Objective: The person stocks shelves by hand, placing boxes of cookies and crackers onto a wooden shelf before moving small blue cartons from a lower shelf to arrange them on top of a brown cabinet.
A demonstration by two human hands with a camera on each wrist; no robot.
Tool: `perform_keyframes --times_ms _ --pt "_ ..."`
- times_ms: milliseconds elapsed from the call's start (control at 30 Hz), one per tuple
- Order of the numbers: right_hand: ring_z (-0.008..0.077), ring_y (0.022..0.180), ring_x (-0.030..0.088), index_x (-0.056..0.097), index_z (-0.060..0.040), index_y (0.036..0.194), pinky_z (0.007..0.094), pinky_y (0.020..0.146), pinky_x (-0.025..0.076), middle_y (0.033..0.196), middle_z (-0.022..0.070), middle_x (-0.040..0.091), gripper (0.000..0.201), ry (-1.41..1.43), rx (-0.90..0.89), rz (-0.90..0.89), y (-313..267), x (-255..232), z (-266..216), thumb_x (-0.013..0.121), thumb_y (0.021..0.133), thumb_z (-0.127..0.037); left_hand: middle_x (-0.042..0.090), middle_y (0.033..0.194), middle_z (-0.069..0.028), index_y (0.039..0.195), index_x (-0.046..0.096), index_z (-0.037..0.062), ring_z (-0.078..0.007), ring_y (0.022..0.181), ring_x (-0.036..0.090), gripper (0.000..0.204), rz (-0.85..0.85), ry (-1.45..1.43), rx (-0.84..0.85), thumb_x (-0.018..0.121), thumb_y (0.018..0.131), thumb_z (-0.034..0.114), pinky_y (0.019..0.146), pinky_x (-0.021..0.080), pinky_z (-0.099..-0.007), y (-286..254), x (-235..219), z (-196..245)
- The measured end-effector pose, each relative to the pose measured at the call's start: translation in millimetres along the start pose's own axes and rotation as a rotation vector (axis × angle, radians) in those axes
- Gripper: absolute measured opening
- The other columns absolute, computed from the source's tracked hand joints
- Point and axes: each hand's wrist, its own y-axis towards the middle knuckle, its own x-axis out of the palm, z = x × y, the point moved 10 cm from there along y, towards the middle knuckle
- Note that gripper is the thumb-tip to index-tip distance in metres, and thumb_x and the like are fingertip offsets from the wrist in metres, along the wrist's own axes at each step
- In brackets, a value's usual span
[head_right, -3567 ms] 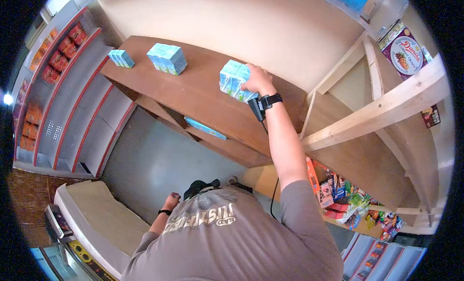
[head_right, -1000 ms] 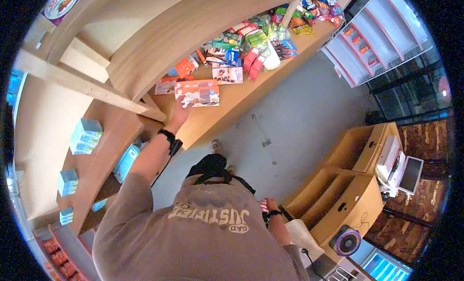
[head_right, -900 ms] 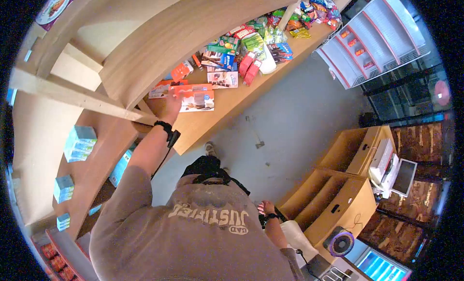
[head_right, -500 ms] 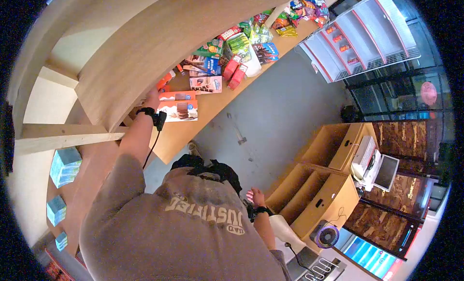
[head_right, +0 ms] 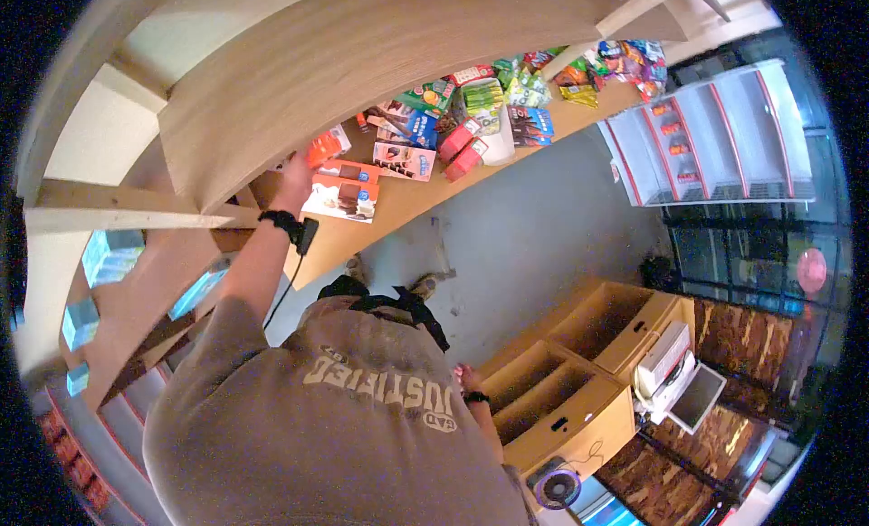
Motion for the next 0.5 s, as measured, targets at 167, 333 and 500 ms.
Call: perform_keyframes --times_ms 167,333,500 --pt "0.0178 0.079 0.063 0.052 -0.0115 0.121 0.0281 0.060 0.051 0.103 0.0089 0.064 0.037 -0.105 -0.096 -0.130 66 -27 -41 0.048 0.093 -0.035 0.059 0.115 -0.0010 0.124 0.047 0.0147 -0.0159 0.105 0.057 0.032 -0.014 -0.871 -0.261 0.055 0.094 0.023 0.083 0.046 -0.0337 -109 51 79" --pt "0.0256 0.093 0.064 0.051 -0.0092 0.119 0.0409 0.076 0.053 0.112 0.0124 0.062 0.039 0.132 0.125 -0.026 89 -60 -99 0.054 0.091 -0.035 0.054 0.122 -0.0024 0.126 0.040 0.0153 -0.0174 0.103 0.056 0.038 0.096 -0.819 -0.447 0.057 0.092 0.019 0.082 0.047 -0.0401 -156 55 10" --pt "0.0257 0.097 0.062 0.047 -0.0098 0.125 0.0392 0.081 0.051 0.114 0.0126 0.061 0.042 0.052 0.128 -0.128 111 -77 -126 0.047 0.093 -0.038 0.050 0.121 -0.0083 0.140 0.018 0.0152 -0.0221 0.105 0.054 0.072 0.268 -0.676 -0.533 0.064 0.085 0.019 0.084 0.048 -0.0449 -164 34 -52"
